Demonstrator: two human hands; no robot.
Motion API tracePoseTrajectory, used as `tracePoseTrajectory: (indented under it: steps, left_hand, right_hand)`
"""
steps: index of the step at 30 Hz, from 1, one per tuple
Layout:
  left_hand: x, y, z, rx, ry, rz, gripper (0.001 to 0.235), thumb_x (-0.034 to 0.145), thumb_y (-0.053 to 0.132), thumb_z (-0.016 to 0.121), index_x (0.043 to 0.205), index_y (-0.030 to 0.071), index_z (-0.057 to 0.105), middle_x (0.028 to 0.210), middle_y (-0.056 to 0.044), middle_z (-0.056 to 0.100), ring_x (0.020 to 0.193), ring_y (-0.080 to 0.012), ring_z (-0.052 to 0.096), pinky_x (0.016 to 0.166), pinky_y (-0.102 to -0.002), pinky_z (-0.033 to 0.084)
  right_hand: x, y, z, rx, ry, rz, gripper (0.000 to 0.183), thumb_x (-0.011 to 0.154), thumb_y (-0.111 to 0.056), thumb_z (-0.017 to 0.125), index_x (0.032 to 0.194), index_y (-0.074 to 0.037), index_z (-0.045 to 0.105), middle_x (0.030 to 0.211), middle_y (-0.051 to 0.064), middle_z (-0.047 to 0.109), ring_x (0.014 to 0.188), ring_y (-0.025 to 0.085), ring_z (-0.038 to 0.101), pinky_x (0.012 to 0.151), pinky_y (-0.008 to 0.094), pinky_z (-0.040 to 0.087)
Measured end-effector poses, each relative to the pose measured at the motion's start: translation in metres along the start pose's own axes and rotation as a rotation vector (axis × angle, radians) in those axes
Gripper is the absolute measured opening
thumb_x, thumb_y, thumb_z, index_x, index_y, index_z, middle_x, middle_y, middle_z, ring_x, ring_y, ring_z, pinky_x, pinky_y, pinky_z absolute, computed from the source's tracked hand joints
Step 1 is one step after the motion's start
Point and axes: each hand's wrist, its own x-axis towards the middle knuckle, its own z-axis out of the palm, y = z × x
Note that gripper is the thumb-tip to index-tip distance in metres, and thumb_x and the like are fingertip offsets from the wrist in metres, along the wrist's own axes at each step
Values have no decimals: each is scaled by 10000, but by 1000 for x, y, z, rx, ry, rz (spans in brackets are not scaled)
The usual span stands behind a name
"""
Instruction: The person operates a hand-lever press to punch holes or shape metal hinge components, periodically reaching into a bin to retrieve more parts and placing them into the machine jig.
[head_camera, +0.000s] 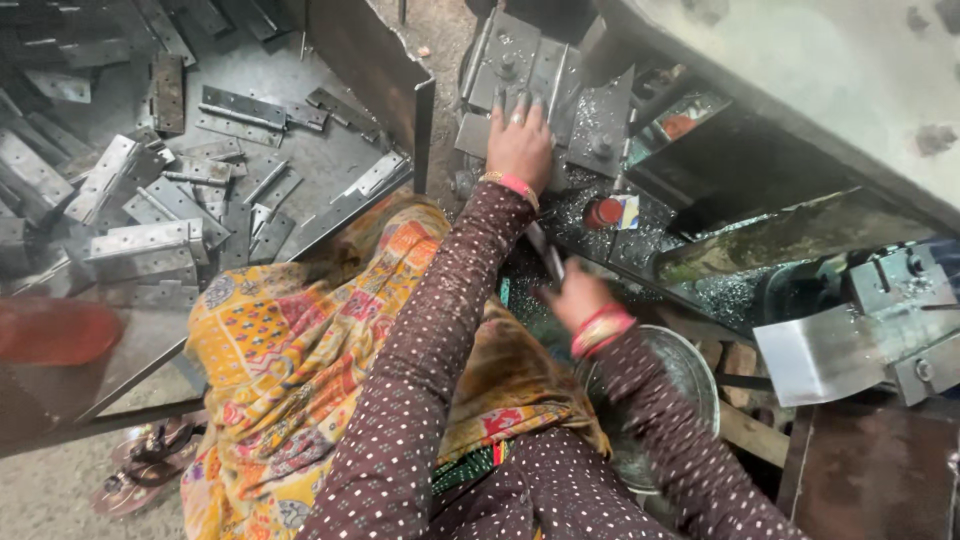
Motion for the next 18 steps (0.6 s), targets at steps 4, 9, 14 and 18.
tracePoseTrajectory:
  steps: [4,9,14,18]
  left_hand:
    - [0,-3,3,17,31,17,337,930,197,536,1162,45,727,1432,-128,588,1410,-298,464,1174,-597,257]
    - [-4,-8,-6,-36,-30,7,337,985,232,531,1196,54,726,1445,-129,578,1426,-308,451,1192,-615,233]
    - [34,-16,3,-7,-115,-26,373,957,198,516,1271,92,688,1490,-96,533,1440,-276,425,1193,-596,213]
    - [43,-20,8,15,-180,-5,396,956,215,498,1292,89,664,1516,-99,492,1434,-270,401,1183,-599,196]
  right_hand:
    - [-20,11,74,28,148,10,667,861,-477,740,1299,-35,499,901,305,712,836,515,688,700,581,553]
    - [-1,16,51,-86,7,45,778,814,-569,758,1257,2,469,846,312,712,813,512,692,698,575,547]
    - [15,22,15,-84,74,-90,746,829,-659,737,1138,-6,553,885,279,713,835,487,705,697,558,564]
    - [-12,26,92,-57,298,-150,868,834,-551,725,1406,46,459,916,312,697,752,500,703,652,567,566]
